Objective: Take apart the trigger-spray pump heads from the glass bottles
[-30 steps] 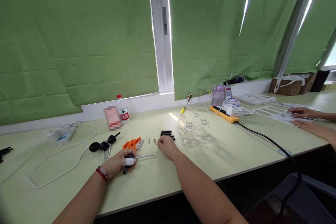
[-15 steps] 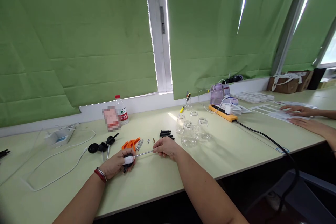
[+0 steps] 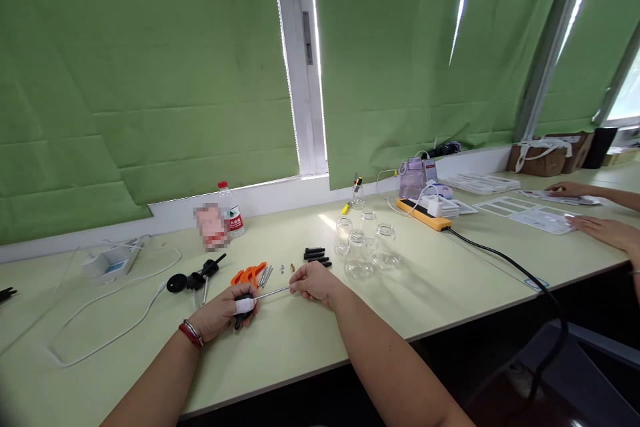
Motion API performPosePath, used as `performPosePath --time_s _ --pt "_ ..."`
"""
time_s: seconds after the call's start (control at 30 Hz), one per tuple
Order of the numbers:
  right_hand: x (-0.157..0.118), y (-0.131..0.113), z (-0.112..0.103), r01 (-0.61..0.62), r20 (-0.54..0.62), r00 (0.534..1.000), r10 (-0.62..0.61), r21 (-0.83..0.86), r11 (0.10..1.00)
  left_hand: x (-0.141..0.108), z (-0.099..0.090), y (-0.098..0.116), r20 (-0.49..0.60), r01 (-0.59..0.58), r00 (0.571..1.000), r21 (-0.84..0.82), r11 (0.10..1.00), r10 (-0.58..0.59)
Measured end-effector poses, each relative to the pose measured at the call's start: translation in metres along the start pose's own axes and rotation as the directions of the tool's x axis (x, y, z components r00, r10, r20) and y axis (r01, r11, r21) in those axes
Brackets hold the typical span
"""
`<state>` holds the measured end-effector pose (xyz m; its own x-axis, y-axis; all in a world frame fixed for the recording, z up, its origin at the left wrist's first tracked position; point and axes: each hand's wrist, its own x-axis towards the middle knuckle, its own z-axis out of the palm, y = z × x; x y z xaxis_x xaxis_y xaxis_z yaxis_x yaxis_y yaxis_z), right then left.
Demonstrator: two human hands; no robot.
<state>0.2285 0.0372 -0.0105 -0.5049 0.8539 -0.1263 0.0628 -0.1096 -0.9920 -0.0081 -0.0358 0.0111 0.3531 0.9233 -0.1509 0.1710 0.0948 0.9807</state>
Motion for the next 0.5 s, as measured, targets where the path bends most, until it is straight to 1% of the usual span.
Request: performPosePath --time_s 0.27,0.5 --pt "-0.0037 -0.0046 0.0031 -0.025 -0.016 1.000 0.024 -0.029 0.999 0.0002 0.0003 0.0021 0.006 0.022 1.000 0.014 1.000 -0.022" --pt "-0.0025 0.0004 0.0036 0.033 -0.044 0.998 -0.040 -0.149 0.988 0.0002 0.0000 0.0008 0.005 0.011 1.000 0.020 1.000 -0.012"
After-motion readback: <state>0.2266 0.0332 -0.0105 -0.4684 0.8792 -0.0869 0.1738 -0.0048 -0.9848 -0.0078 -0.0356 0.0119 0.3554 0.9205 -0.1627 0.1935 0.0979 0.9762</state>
